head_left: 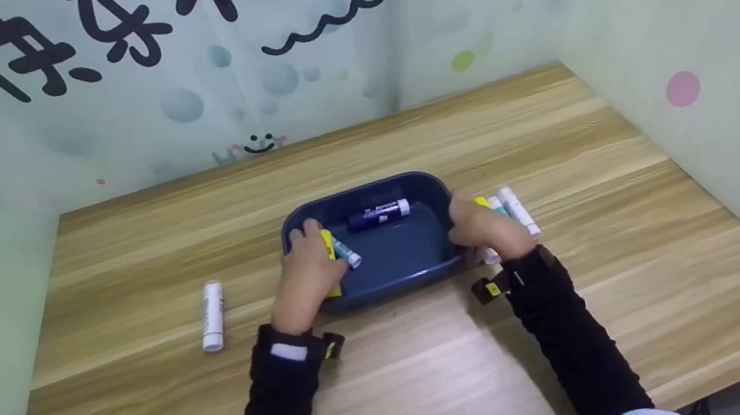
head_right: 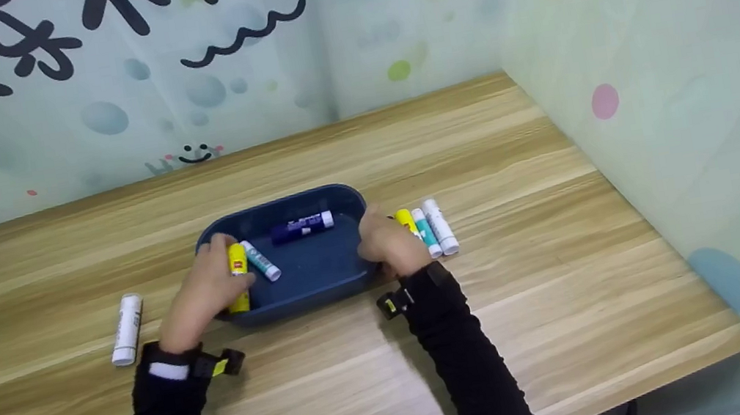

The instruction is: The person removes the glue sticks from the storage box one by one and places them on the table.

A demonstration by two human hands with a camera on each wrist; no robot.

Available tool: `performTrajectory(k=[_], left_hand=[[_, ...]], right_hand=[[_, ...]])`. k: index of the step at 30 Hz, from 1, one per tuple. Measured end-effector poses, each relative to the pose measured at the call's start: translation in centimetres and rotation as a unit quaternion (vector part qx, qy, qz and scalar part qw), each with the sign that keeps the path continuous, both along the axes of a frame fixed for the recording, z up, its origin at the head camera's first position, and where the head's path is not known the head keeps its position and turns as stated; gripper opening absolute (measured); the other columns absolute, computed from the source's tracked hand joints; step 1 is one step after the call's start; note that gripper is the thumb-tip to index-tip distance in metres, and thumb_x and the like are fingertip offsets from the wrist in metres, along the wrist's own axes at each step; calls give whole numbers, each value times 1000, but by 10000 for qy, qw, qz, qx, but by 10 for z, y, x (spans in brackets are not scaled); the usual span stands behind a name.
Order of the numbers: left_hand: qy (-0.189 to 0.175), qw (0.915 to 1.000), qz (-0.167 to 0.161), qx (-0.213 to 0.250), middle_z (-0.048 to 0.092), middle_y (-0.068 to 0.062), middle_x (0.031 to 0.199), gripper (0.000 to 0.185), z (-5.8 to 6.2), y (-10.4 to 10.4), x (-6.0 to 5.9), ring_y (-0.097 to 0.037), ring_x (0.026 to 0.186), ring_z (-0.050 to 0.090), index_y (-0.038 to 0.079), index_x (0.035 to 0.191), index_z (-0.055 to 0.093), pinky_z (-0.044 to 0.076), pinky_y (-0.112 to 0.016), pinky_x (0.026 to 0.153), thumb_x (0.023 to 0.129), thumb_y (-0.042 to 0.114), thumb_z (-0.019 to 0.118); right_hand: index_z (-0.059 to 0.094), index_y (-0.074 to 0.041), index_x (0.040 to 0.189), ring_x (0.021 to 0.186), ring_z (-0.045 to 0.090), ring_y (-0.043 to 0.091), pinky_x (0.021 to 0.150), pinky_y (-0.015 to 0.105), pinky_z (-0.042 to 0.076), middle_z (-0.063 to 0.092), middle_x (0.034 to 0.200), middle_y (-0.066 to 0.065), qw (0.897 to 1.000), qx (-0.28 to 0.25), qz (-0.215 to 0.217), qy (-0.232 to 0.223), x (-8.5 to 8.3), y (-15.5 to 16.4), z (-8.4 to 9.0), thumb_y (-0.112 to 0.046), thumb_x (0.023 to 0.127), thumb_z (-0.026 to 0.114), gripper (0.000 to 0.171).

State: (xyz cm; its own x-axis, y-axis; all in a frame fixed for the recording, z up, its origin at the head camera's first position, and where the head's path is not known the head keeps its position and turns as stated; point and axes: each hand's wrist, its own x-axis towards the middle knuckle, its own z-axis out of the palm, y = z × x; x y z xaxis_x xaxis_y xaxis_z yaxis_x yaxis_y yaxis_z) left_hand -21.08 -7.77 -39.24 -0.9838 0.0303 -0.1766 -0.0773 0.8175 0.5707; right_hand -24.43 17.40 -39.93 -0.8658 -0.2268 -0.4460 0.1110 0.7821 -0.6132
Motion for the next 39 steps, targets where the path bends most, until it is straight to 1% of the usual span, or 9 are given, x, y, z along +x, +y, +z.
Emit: performTrajectory(k=[4, 7, 13, 16, 20, 24, 29, 35, 39], left_hand=[[-195, 9973, -66, 707, 43, -18, 122, 59, 17, -17, -2, -31, 103, 52, 7, 131, 31, 50, -39, 84, 82, 13, 64], [-235, 9949, -82, 982, 42, -17, 125, 59, 25, -32, -1, -31, 104, 51, 8, 135, 28, 51, -38, 83, 86, 14, 61], [-298, 9940, 191, 1036, 35, -22, 128, 61, 23, -68, -5, -32, 104, 47, 7, 139, 23, 49, -36, 82, 87, 13, 55], [-489, 9938, 265, 966, 31, -24, 130, 63, 16, -82, -7, -33, 106, 45, 7, 139, 21, 48, -37, 82, 87, 12, 55], [-714, 9947, 165, 728, 29, -25, 130, 64, 6, -93, -11, -36, 108, 44, 3, 137, 23, 48, -41, 86, 84, 8, 58], [-803, 9959, 116, 411, 36, -26, 124, 64, -5, -96, -13, -36, 106, 45, -2, 132, 28, 47, -43, 88, 76, 2, 61], [-793, 9968, 30, 32, 40, -24, 115, 63, -15, -95, -11, -33, 99, 43, -6, 125, 36, 45, -40, 82, 68, -2, 60], [-1023, 9945, 210, -123, 38, -25, 117, 58, -12, -92, -7, -32, 97, 45, -7, 123, 37, 47, -38, 78, 70, 0, 60], [-1353, 9900, 369, -160, 33, -27, 122, 59, -5, -92, -5, -34, 100, 45, -10, 129, 32, 49, -44, 83, 77, 2, 58]], right_hand=[[-5, 8, 141, 51, 62, 26, 51, 39, 55, 53, 106, 35, 10000, -8, -46, -87, 0, -1, 0, 5, 81, 39, 75], [-6, 7, 142, 54, 63, 29, 54, 42, 56, 56, 98, 31, 9998, -19, -112, -137, 0, 0, 1, 5, 81, 39, 76], [4, 8, 138, 50, 62, 28, 51, 41, 55, 57, 70, 18, 9998, -43, -137, -101, 0, 0, 1, 5, 79, 40, 68], [2, 8, 138, 49, 61, 27, 52, 41, 55, 56, 65, 14, 9998, 35, -153, -146, 0, 0, 0, 4, 81, 40, 69], [0, 8, 140, 51, 61, 28, 54, 41, 55, 56, 65, 14, 9996, 72, -204, -200, -1, -1, -1, 4, 83, 40, 70], [2, 7, 139, 54, 62, 29, 55, 42, 56, 57, 67, 15, 9995, 4, -224, -200, 0, -1, -1, 5, 83, 40, 68], [4, 10, 137, 50, 62, 28, 49, 38, 54, 56, 63, 14, 9999, -16, -92, -107, 0, 0, 0, 6, 81, 38, 66], [0, 11, 139, 53, 62, 31, 48, 37, 54, 55, 63, 13, 10000, 4, -41, -90, 0, 0, 0, 5, 81, 38, 69], [0, 10, 140, 54, 63, 31, 50, 39, 54, 56, 66, 14, 9999, 66, -72, -91, 0, 0, 0, 5, 81, 38, 71]])
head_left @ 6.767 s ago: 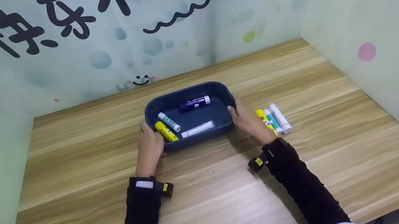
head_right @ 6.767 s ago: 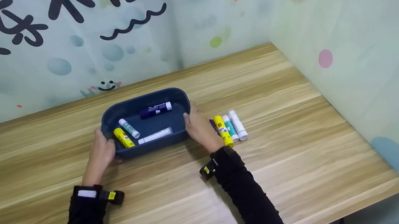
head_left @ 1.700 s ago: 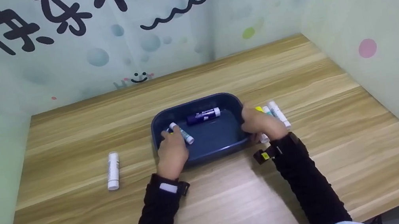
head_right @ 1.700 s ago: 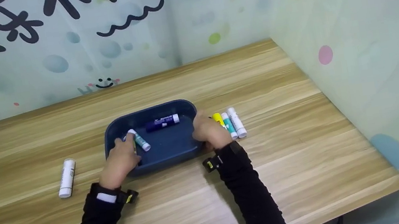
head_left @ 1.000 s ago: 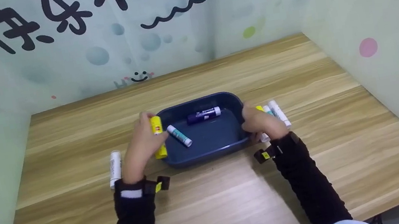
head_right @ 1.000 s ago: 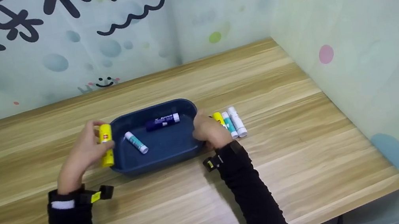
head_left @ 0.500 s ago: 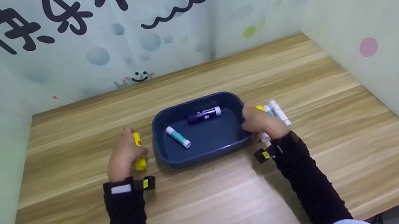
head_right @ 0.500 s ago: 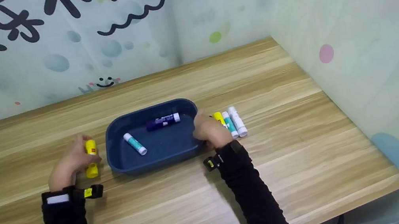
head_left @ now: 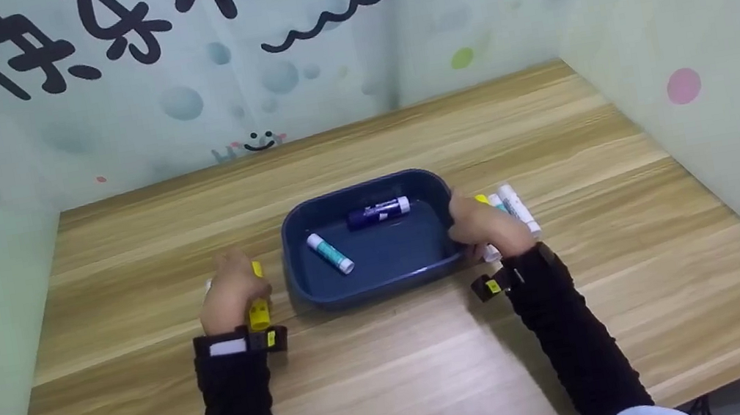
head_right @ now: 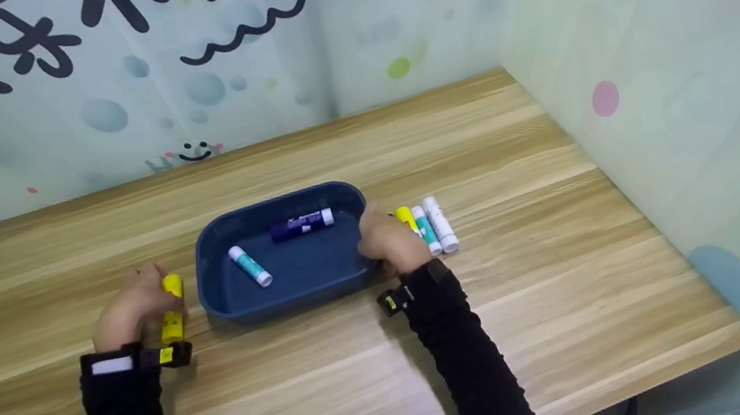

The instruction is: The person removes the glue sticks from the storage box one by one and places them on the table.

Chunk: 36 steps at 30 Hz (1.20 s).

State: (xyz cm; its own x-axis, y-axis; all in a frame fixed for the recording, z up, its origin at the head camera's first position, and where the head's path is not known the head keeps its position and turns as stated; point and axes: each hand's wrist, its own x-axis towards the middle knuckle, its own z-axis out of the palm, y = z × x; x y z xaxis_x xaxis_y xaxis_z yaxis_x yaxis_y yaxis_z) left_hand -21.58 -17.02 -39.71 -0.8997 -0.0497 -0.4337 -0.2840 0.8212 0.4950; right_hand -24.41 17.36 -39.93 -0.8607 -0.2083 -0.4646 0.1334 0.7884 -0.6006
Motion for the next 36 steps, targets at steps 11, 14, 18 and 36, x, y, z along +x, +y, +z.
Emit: performTrajectory(k=[11, 14, 18, 36], left_hand=[[1545, 9848, -334, 722, 45, -24, 123, 43, 32, 32, 5, -33, 105, 51, -5, 130, 38, 47, -42, 87, 93, 14, 46], [1930, 9741, -807, 855, 56, -19, 108, 34, 32, 51, 6, -29, 95, 56, -2, 123, 47, 48, -38, 79, 92, 12, 49], [1903, 9724, -1196, 618, 56, -16, 109, 31, 22, 74, 8, -27, 97, 55, 2, 121, 50, 48, -39, 83, 92, 13, 51], [2323, 9667, -573, -911, 43, -35, 121, 55, -36, 109, 1, -46, 107, 51, -9, 128, 44, 51, -49, 85, 86, 21, 63]], right_hand=[[14, 9, 133, 51, 61, 28, 52, 41, 55, 58, 71, 19, 9999, -78, -74, 53, 1, 3, 1, 5, 80, 39, 59], [13, 9, 133, 51, 61, 27, 51, 40, 55, 58, 70, 18, 9999, -102, -73, 70, 1, 3, 1, 6, 79, 39, 60], [11, 10, 135, 50, 61, 27, 49, 40, 55, 58, 77, 23, 9998, -110, -26, 137, 1, 4, 0, 6, 79, 39, 62], [10, 11, 135, 44, 58, 20, 46, 35, 53, 54, 69, 14, 9998, -93, 35, 181, 0, 2, 0, 6, 78, 41, 64]])
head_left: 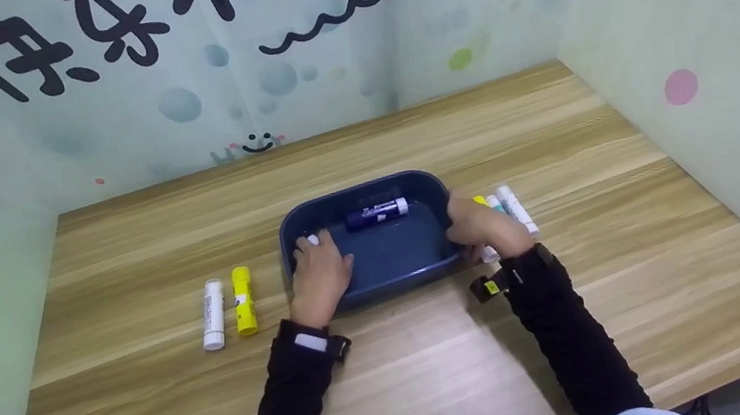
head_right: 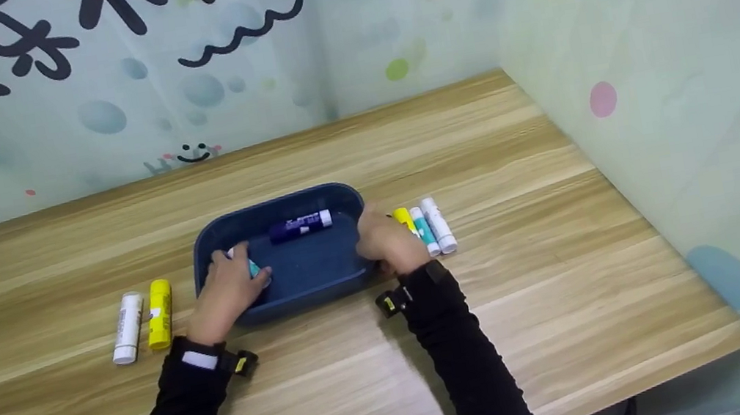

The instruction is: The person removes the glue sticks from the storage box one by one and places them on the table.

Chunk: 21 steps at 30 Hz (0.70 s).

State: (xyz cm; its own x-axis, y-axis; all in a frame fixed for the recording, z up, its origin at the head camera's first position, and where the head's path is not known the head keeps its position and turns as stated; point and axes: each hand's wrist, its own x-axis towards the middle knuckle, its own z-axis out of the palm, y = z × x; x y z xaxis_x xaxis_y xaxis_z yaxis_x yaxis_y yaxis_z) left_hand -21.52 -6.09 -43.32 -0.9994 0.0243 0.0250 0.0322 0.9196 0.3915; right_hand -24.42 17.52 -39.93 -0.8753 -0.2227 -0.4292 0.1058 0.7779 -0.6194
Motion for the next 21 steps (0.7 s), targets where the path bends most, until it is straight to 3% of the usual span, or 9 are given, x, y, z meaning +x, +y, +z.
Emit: performTrajectory(k=[4, 8, 16, 21], left_hand=[[-386, 9991, -137, 76, 41, -31, 127, 54, 2, -3, -1, -44, 113, 49, -7, 129, 45, 49, -50, 88, 84, 15, 63], [-468, 9983, -288, 205, 43, -28, 126, 52, 2, -5, -2, -41, 111, 52, -5, 129, 46, 49, -49, 87, 82, 8, 62], [-635, 9965, -341, 420, 43, -27, 125, 51, 2, -7, -2, -38, 104, 55, -4, 129, 44, 50, -46, 86, 82, 8, 60], [-788, 9941, -312, 678, 41, -28, 128, 54, 3, -8, -3, -37, 104, 55, -2, 133, 40, 49, -47, 88, 85, 10, 60]], right_hand=[[13, 10, 133, 45, 58, 20, 47, 35, 54, 55, 64, 12, 10000, -16, -62, -57, 0, -1, -1, 5, 79, 41, 61], [13, 9, 133, 46, 59, 21, 48, 36, 54, 55, 69, 14, 9999, -30, -100, -51, 1, -1, -2, 6, 78, 41, 61], [-5, 10, 142, 46, 59, 22, 46, 36, 53, 55, 103, 36, 10000, -53, 0, -13, 0, -1, -5, 6, 78, 39, 77], [0, 9, 141, 47, 60, 23, 47, 37, 54, 57, 94, 30, 10000, -51, -27, -5, 0, -2, -6, 6, 78, 40, 74]])
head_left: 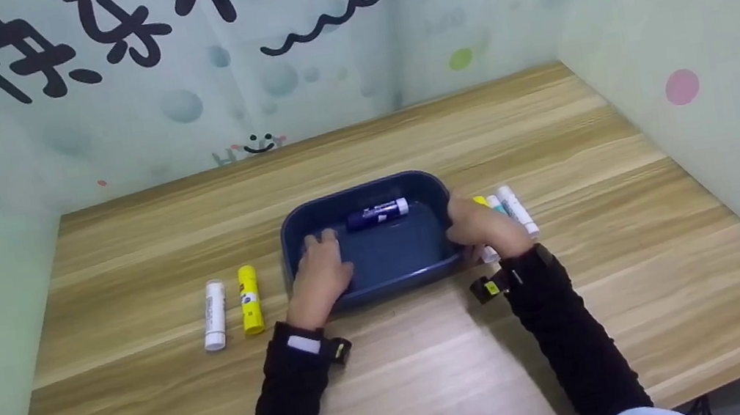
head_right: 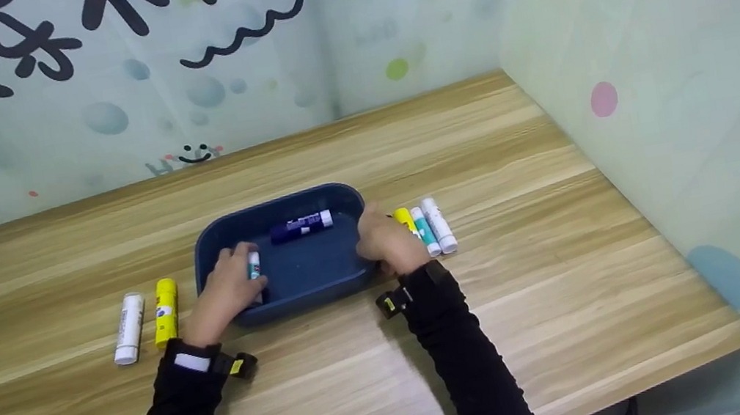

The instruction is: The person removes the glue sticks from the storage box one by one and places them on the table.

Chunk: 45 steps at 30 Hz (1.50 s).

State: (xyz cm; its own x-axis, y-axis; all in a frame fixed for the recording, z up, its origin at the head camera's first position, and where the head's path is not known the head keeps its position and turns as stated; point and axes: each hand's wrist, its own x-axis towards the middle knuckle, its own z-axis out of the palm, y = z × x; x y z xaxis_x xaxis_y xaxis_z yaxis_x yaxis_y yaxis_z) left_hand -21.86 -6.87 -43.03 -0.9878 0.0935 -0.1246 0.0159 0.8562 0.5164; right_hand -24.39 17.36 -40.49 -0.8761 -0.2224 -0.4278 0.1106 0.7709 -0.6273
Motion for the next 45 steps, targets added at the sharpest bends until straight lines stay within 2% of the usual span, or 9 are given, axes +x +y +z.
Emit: performTrajectory(k=[7, 11, 16, 24, 35, 45], left_hand=[[-101, 9992, 60, 387, 41, -26, 128, 52, 8, -2, 2, -38, 103, 54, 1, 132, 40, 49, -46, 88, 86, 10, 60], [-95, 9989, 107, 436, 43, -23, 123, 48, 14, -3, 5, -35, 98, 56, 4, 129, 41, 52, -42, 82, 86, 11, 60], [-175, 9987, 121, 466, 41, -22, 125, 49, 20, -6, 4, -33, 99, 57, 7, 132, 40, 52, -41, 82, 87, 13, 59], [-138, 9979, 71, 633, 42, -19, 124, 50, 32, -12, 7, -31, 97, 55, 9, 133, 39, 53, -37, 77, 88, 12, 58], [-54, 9952, 130, 969, 42, -17, 126, 49, 48, -24, 8, -30, 101, 53, 10, 133, 39, 52, -37, 77, 87, 13, 57], [-88, 9921, 229, 1230, 38, -20, 129, 51, 63, -48, 12, -32, 108, 49, 6, 136, 36, 50, -39, 86, 89, 9, 54]], right_hand=[[8, 8, 137, 48, 59, 23, 48, 36, 54, 56, 80, 20, 10000, 8, -44, -9, 2, -1, 2, 5, 79, 41, 67], [5, 8, 138, 49, 60, 24, 49, 37, 55, 56, 75, 17, 10000, -5, -49, -43, 2, -1, 2, 6, 80, 41, 69], [0, 8, 141, 53, 62, 27, 52, 39, 55, 56, 72, 16, 9999, 26, -78, -87, 1, -1, 1, 5, 81, 41, 73], [-1, 10, 141, 48, 60, 24, 48, 38, 54, 56, 78, 21, 10000, -54, -13, -45, -2, 0, -1, 7, 79, 39, 74], [-2, 10, 140, 50, 62, 26, 51, 40, 55, 58, 82, 25, 10000, -23, 25, -28, -1, 1, 2, 6, 80, 39, 73], [-7, 9, 142, 54, 63, 28, 56, 42, 56, 58, 77, 20, 10000, -12, -30, -74, 0, -1, 2, 6, 80, 39, 78]])
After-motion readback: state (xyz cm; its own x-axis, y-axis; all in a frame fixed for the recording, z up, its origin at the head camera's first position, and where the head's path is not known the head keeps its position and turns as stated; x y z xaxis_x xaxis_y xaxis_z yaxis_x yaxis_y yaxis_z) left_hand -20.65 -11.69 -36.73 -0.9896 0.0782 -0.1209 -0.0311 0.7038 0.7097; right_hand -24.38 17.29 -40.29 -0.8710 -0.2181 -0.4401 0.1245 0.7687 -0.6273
